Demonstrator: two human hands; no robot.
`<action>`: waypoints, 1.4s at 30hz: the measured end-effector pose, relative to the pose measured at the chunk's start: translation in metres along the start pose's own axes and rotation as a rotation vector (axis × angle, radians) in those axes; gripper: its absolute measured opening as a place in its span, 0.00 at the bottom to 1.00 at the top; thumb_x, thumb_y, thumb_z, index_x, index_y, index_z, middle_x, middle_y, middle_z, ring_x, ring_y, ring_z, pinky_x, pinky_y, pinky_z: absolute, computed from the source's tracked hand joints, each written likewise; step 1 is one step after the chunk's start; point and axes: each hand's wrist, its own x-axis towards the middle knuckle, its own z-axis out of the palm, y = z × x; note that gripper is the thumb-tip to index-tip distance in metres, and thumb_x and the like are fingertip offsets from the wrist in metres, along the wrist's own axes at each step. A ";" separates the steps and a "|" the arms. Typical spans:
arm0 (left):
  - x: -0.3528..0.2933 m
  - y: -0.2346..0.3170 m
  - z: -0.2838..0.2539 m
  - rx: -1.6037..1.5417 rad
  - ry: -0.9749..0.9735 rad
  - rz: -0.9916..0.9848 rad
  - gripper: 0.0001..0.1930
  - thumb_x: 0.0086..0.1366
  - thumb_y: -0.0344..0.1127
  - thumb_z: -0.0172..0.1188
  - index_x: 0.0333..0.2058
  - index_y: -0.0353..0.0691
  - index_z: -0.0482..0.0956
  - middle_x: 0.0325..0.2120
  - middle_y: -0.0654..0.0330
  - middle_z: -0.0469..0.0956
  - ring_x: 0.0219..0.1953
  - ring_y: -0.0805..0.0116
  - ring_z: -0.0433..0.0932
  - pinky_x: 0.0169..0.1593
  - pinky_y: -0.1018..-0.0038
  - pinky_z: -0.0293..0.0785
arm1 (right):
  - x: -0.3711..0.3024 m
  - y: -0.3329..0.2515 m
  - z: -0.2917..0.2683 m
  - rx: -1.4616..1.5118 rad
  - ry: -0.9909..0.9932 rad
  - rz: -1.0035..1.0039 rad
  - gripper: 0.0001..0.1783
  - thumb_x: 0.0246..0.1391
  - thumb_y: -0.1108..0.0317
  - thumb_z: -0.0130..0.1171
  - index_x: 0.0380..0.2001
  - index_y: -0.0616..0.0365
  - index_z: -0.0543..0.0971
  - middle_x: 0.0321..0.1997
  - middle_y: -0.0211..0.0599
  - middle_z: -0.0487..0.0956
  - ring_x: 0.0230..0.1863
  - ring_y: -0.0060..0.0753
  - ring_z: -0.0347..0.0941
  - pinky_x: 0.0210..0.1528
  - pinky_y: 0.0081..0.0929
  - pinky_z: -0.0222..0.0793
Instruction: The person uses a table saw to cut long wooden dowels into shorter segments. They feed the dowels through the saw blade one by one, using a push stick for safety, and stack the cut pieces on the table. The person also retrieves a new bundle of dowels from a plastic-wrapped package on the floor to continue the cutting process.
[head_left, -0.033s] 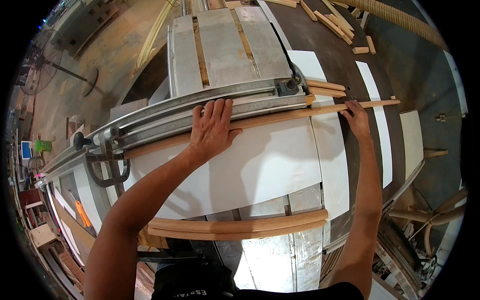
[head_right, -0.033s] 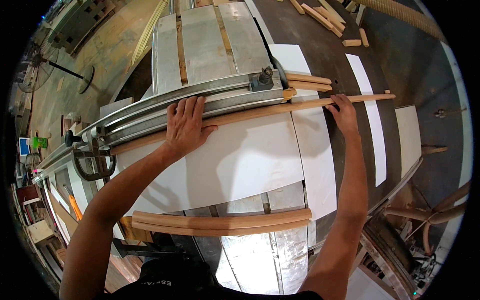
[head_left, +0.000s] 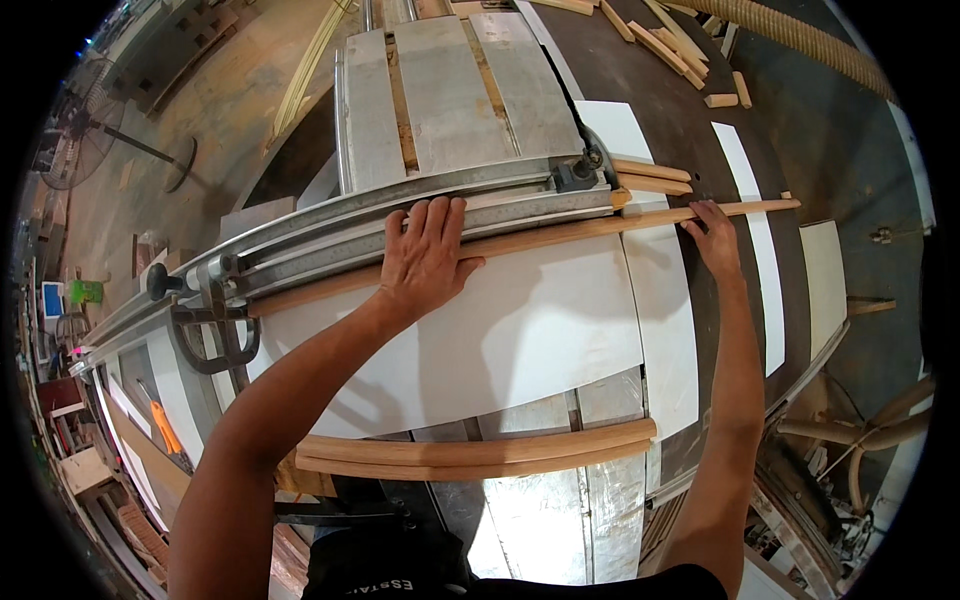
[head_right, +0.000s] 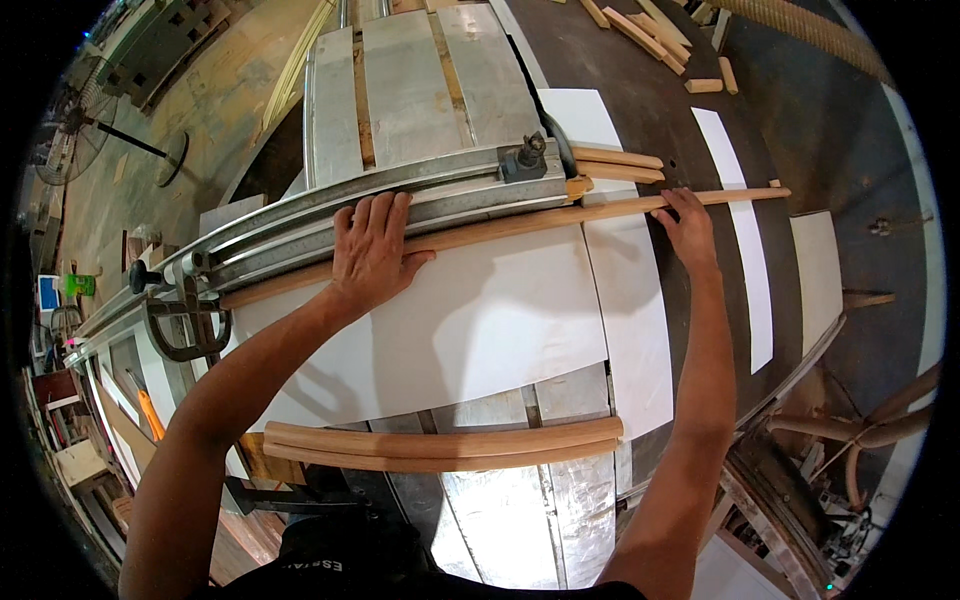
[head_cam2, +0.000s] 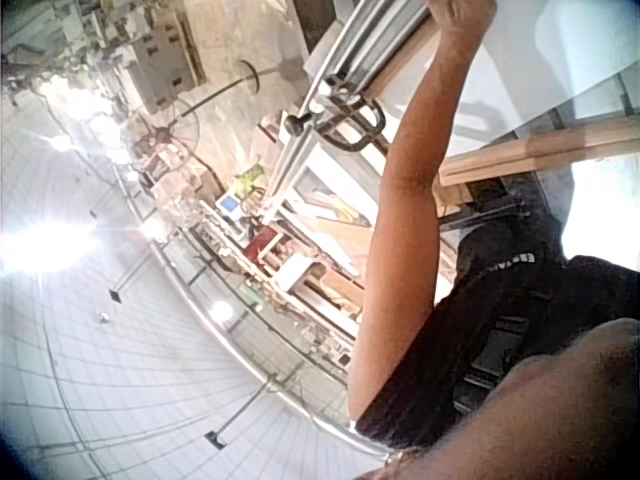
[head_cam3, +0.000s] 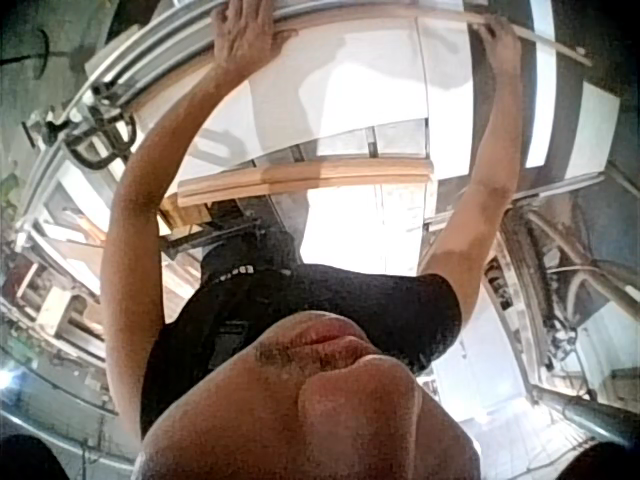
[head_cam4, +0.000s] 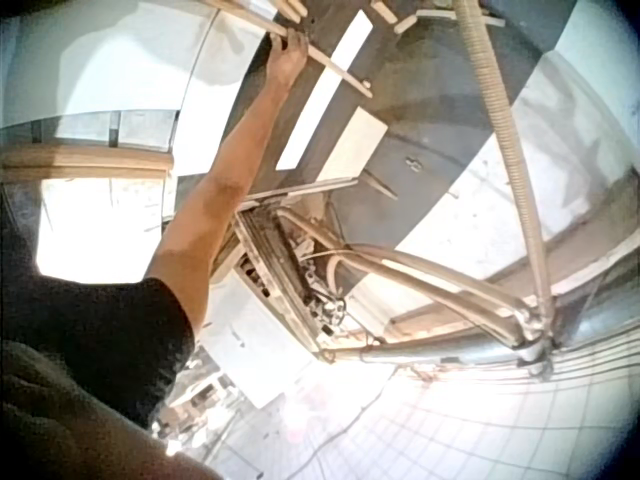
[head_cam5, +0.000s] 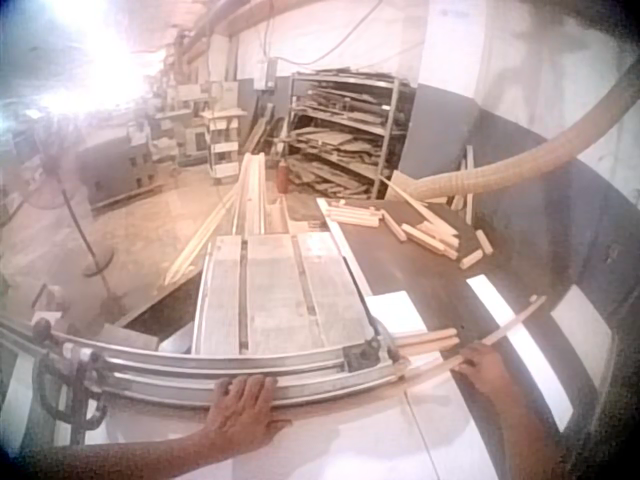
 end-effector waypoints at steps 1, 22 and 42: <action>0.000 0.000 0.000 -0.001 0.001 -0.002 0.43 0.51 0.54 0.73 0.59 0.34 0.67 0.50 0.55 0.71 0.52 0.56 0.70 0.53 0.57 0.61 | 0.000 -0.001 -0.001 0.005 -0.004 0.003 0.22 0.51 0.70 0.71 0.50 0.62 0.81 0.56 0.49 0.79 0.60 0.51 0.74 0.61 0.40 0.72; -0.002 0.001 0.002 -0.016 0.038 0.004 0.40 0.53 0.54 0.71 0.59 0.36 0.68 0.48 0.58 0.70 0.51 0.60 0.69 0.54 0.57 0.61 | -0.004 0.006 -0.001 0.002 -0.015 0.034 0.23 0.51 0.67 0.71 0.51 0.62 0.81 0.56 0.50 0.79 0.59 0.52 0.74 0.61 0.41 0.71; -0.001 0.002 -0.001 -0.023 0.057 -0.021 0.40 0.52 0.53 0.72 0.58 0.36 0.69 0.46 0.58 0.70 0.50 0.60 0.69 0.53 0.58 0.61 | -0.064 0.026 -0.023 -0.033 0.008 0.032 0.23 0.51 0.73 0.69 0.51 0.65 0.79 0.55 0.51 0.79 0.59 0.53 0.75 0.61 0.40 0.71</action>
